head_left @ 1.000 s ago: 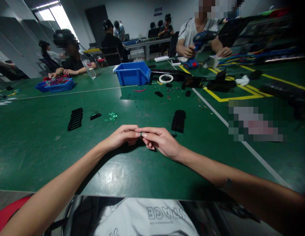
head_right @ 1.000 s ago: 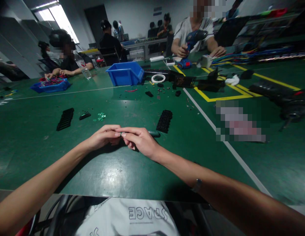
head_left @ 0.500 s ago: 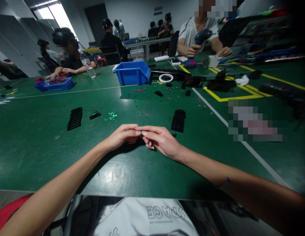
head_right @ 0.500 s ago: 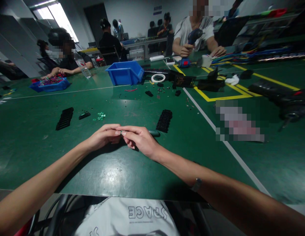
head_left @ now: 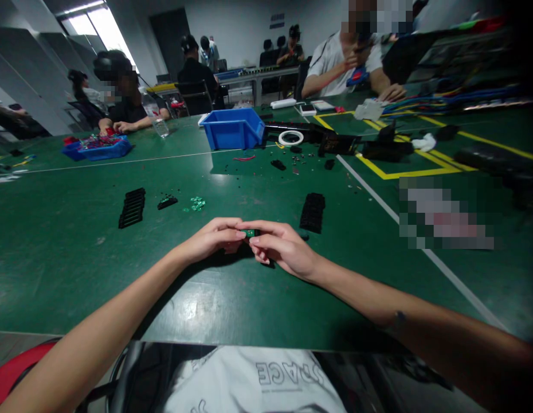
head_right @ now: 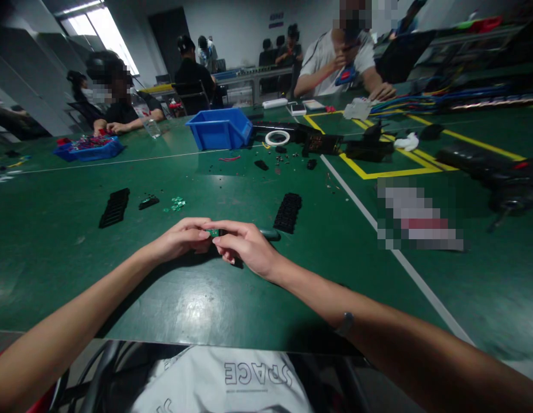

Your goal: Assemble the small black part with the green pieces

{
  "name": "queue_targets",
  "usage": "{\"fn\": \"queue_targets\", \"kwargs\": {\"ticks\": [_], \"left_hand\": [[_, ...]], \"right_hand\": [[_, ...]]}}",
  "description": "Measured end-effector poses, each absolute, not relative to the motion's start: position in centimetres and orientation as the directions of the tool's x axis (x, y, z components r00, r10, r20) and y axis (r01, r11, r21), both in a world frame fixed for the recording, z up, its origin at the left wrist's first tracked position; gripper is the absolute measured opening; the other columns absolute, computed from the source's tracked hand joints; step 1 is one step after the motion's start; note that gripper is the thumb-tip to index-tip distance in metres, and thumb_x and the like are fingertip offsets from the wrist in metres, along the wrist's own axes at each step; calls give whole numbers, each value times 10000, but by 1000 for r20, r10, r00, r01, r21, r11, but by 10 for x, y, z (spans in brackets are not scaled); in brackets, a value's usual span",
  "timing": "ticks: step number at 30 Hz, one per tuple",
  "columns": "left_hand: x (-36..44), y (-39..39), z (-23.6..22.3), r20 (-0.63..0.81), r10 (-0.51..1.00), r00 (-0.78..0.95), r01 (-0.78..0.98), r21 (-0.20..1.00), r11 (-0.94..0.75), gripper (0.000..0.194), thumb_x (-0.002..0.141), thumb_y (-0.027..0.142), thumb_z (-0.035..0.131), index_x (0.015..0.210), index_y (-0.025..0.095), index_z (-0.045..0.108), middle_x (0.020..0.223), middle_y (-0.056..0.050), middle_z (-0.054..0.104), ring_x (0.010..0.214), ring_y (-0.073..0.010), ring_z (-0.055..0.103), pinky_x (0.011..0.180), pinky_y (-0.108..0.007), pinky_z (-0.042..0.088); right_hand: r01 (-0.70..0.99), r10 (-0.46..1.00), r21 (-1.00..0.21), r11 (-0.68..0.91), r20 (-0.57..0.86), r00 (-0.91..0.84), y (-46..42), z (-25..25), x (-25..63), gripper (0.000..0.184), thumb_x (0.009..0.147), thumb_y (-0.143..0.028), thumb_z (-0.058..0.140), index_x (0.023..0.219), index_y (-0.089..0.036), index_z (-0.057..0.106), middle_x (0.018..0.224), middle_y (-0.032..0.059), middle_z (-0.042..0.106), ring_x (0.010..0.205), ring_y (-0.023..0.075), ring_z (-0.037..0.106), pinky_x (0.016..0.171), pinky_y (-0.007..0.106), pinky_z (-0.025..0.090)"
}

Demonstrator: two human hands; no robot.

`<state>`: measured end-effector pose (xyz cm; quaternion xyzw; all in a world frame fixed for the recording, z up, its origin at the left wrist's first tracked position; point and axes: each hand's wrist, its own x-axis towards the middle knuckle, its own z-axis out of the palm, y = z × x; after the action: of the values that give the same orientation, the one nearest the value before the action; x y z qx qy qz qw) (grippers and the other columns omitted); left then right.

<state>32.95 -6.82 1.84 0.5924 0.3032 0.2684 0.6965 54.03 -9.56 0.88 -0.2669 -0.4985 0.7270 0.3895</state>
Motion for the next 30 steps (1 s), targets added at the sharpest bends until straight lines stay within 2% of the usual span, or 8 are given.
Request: {"fn": "queue_targets", "kwargs": {"ticks": [18, 30], "left_hand": [[325, -66, 15, -76, 703, 707, 7, 995, 100, 208, 875, 311, 676, 949, 123, 625, 752, -16, 573, 596, -96, 447, 548, -241, 340], [326, -66, 15, -65, 700, 711, 4, 996, 88, 185, 878, 308, 661, 886, 130, 610, 738, -17, 570, 592, -100, 447, 546, -241, 343]], "right_hand": [[-285, 832, -942, -176, 12, -555, -95, 10, 541, 419, 823, -225, 678, 1236, -162, 717, 648, -10, 586, 560, 107, 506, 504, 235, 372], [-265, 827, -954, -139, 36, -562, -94, 8, 541, 379, 864, -286, 677, 1222, -171, 728, 658, -7, 577, 564, 108, 500, 498, 234, 365]]}}
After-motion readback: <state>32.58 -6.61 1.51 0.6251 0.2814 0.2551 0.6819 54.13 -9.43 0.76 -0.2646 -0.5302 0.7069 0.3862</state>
